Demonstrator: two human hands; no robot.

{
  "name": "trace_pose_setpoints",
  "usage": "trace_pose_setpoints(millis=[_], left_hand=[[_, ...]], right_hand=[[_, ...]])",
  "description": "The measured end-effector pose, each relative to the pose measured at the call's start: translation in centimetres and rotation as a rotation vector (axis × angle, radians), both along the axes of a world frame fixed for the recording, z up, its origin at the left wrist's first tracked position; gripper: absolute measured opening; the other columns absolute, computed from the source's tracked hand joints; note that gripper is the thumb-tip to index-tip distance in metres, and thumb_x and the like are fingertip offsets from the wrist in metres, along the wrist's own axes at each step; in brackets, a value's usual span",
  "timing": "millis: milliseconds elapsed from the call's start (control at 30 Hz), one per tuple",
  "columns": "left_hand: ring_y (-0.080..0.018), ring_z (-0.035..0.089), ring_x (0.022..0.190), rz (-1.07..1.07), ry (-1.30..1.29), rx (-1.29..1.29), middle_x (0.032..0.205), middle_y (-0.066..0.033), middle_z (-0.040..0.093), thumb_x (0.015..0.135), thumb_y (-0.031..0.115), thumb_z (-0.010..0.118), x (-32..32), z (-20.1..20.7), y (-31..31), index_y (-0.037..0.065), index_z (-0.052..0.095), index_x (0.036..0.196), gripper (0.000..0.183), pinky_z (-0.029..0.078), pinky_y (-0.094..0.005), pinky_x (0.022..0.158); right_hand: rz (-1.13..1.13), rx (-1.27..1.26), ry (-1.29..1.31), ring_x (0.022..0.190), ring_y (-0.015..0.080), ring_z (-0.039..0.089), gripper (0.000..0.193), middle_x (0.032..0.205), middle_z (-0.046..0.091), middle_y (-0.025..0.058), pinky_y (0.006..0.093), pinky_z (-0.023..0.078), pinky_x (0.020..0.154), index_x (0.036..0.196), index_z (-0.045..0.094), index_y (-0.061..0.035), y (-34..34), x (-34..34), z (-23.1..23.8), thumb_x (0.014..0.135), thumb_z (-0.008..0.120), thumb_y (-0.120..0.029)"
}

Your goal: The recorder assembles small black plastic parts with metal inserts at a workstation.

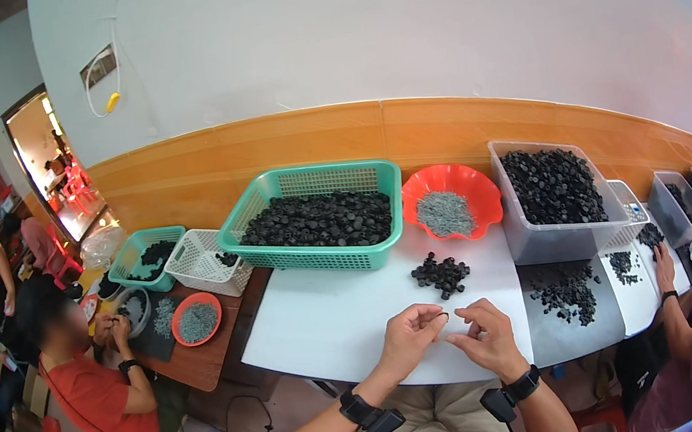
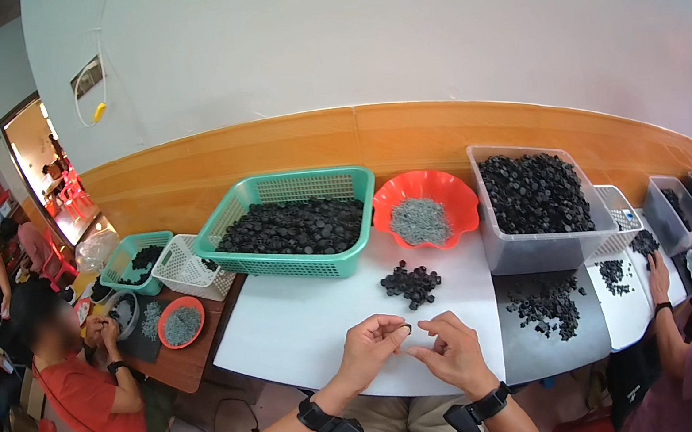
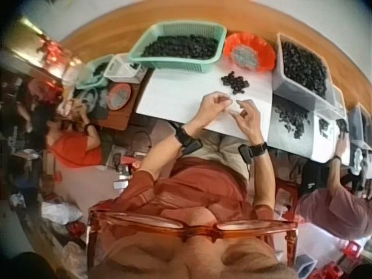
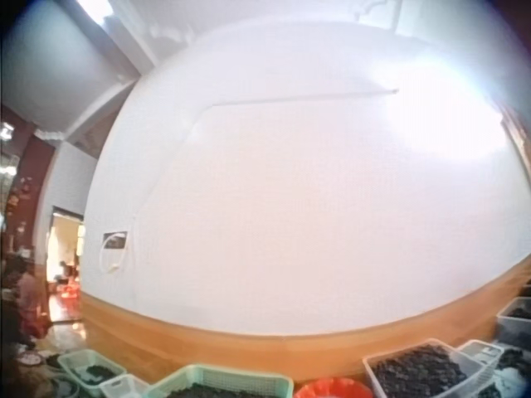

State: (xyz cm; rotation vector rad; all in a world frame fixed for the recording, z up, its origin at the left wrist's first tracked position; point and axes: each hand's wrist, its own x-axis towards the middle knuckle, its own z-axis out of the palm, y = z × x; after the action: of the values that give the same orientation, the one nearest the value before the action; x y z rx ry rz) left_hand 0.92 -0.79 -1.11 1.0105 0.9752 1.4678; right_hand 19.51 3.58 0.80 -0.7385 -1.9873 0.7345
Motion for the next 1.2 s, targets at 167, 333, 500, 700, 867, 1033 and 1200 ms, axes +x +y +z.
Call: trace_pose_setpoints(millis=[167, 333, 500, 700, 867, 1033, 1200], left_hand=[[-0.0073, 0.063, 0.076, 0.363, 0.555, 0.106, 0.091, -0.0037, 0.072, 0.091, 0.010, 0.075, -4.1, 3.3, -0.2, 0.001, 0.073, 0.104, 0.016, 0.052, -0.0239, 0.066], [-0.0238, 0.068, 0.074, 0.750, 1.033, 0.232, 0.093, -0.0120, 0.073, 0.084, 0.012, 0.076, -15.1, 9.5, 1.8, 0.003, 0.073, 0.102, 0.020, 0.055, -0.0340, 0.068], [-0.0327, 0.069, 0.087, 0.842, 1.231, 0.109, 0.097, -0.0159, 0.072, 0.085, 0.013, 0.073, -22.5, 11.1, 2.7, 0.001, 0.072, 0.101, 0.020, 0.055, -0.0424, 0.078], [-0.0337, 0.068, 0.096, 0.745, 1.185, 0.347, 0.102, -0.0149, 0.072, 0.086, 0.011, 0.072, -15.3, 6.7, 1.5, 0.002, 0.072, 0.098, 0.015, 0.054, -0.0409, 0.087], [-0.0348, 0.067, 0.098, 0.341, 1.043, 0.252, 0.105, -0.0150, 0.071, 0.086, 0.014, 0.073, -7.2, 3.1, 1.8, 0.003, 0.072, 0.104, 0.021, 0.054, -0.0417, 0.088], [-0.0360, 0.066, 0.101, 0.178, 1.133, 0.234, 0.107, -0.0167, 0.070, 0.086, 0.016, 0.072, -4.7, 2.5, 4.2, 0.003, 0.070, 0.110, 0.028, 0.054, -0.0447, 0.087], [-0.0368, 0.066, 0.100, 0.170, 1.240, 0.160, 0.105, -0.0173, 0.070, 0.086, 0.013, 0.071, -3.6, 2.5, 5.9, 0.004, 0.070, 0.110, 0.025, 0.053, -0.0459, 0.086]], right_hand=[[-0.020, -0.027, -0.001, 0.054, 0.0118, 0.058, 0.033, 0.092, 0.066, 0.0089, 0.0262, 0.047, 0.050, 0.105, 0.071, -0.0008, -0.2, 0.2, -0.1, 0.077, 0.086, -0.010], [-0.009, -0.026, 0.012, 0.054, 0.0119, 0.058, 0.027, 0.090, 0.066, 0.0091, 0.0264, 0.047, 0.050, 0.100, 0.073, -0.0014, -0.2, 0.2, -0.4, 0.078, 0.085, -0.009], [-0.029, -0.069, 0.012, 0.055, 0.0135, 0.059, 0.022, 0.090, 0.066, 0.0094, 0.0269, 0.048, 0.051, 0.097, 0.074, -0.0021, -0.6, 0.1, 0.1, 0.079, 0.084, -0.010], [-0.017, -0.040, -0.032, 0.056, 0.0152, 0.059, 0.021, 0.089, 0.066, 0.0092, 0.0280, 0.048, 0.052, 0.098, 0.074, -0.0019, -0.1, -0.2, 0.5, 0.081, 0.082, -0.011], [-0.023, -0.064, -0.036, 0.056, 0.0150, 0.058, 0.019, 0.086, 0.066, 0.0081, 0.0284, 0.048, 0.053, 0.097, 0.075, -0.0020, 0.0, -0.2, 0.1, 0.081, 0.081, -0.011], [-0.008, -0.060, -0.026, 0.059, 0.0098, 0.055, 0.017, 0.083, 0.063, 0.0054, 0.0248, 0.046, 0.054, 0.096, 0.074, -0.0027, 0.0, 0.0, -0.2, 0.081, 0.081, -0.005], [-0.012, -0.039, -0.018, 0.058, 0.0127, 0.057, 0.017, 0.082, 0.063, 0.0062, 0.0270, 0.048, 0.054, 0.096, 0.074, -0.0028, -0.2, 0.1, -0.2, 0.082, 0.080, -0.008]])
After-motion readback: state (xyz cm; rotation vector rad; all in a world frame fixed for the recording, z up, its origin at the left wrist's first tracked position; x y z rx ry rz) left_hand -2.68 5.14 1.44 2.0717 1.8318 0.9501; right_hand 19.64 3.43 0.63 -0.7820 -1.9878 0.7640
